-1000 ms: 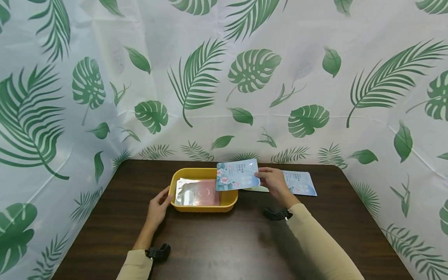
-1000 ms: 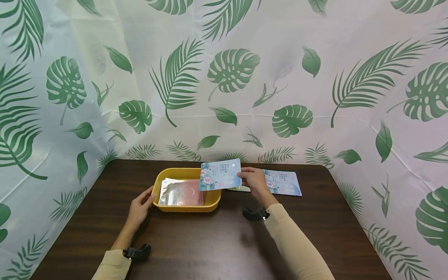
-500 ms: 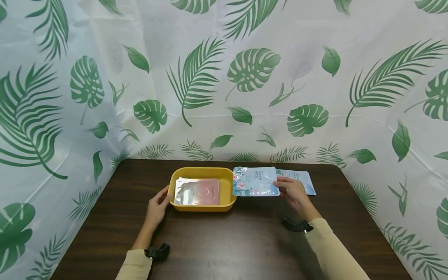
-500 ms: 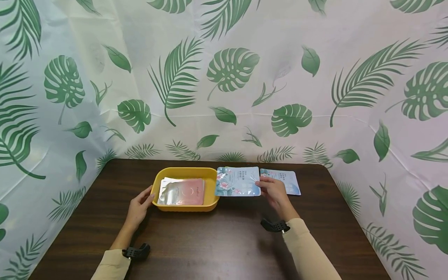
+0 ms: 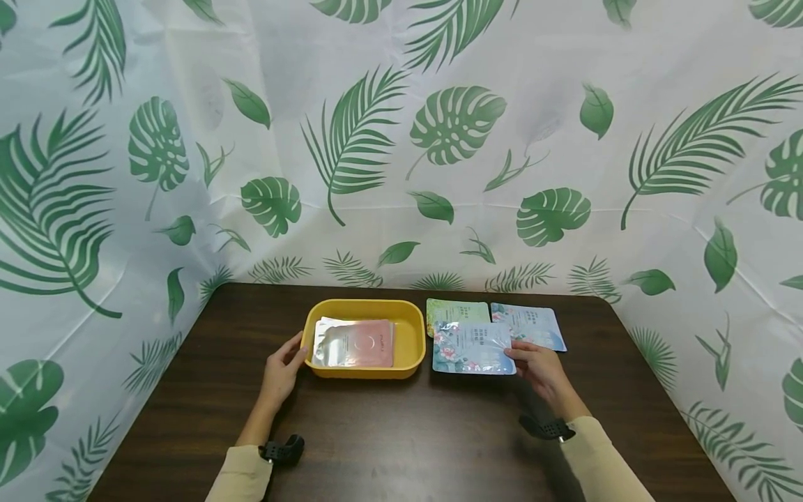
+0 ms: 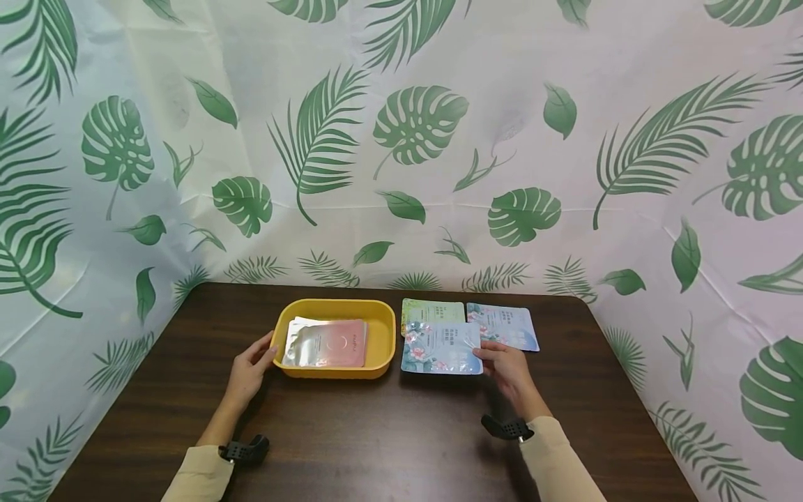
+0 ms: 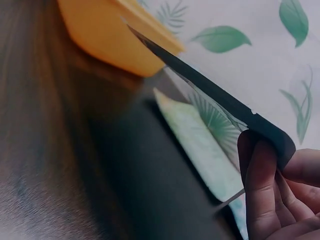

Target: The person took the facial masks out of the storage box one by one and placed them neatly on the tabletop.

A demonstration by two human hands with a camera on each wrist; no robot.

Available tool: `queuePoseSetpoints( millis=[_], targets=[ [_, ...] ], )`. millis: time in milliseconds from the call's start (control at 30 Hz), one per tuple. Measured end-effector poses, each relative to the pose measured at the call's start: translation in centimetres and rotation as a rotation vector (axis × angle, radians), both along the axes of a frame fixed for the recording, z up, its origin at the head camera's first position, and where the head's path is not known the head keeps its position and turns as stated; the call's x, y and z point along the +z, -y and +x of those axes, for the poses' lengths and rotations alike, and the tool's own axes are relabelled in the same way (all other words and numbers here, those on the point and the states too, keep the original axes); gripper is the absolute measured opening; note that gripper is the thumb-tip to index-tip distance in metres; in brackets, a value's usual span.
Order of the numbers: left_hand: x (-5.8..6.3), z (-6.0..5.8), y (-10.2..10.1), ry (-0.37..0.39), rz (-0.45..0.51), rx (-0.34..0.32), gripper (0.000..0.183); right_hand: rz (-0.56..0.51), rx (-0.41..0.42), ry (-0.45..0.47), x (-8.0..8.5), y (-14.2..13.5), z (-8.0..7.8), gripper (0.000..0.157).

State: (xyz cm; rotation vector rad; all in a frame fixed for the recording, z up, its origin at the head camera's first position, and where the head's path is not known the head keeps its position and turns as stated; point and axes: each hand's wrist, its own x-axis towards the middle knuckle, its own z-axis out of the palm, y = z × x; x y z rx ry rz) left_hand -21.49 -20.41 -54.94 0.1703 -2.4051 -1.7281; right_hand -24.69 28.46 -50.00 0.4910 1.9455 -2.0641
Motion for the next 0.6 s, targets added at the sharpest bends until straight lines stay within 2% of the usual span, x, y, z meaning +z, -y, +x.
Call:
queuePoseSetpoints(
  millis=[133,333,433,600],
  targets=[
    [0.0,0.0,0.0,-0.003,0.007,-0.001,0.045,0.029,0.008,0.002,-1.1,0.1,0.4,0.025],
    [0.0,0.0,0.0,0.001,0.004,-0.002,0.045,0.069,0.02,-0.002,-2.3,0.5,0.8,0.023],
    [0.1,0.0,0.0,0.002,0.003,0.001,0.045,0.101,0.025,-0.004,-2.7,0.7,0.8,0.028],
    [0.2,0.1,0.0,0.002,-0.003,0.009,0.044,0.227,0.061,-0.049,-3.0,1.0,0.9,0.037]
  ],
)
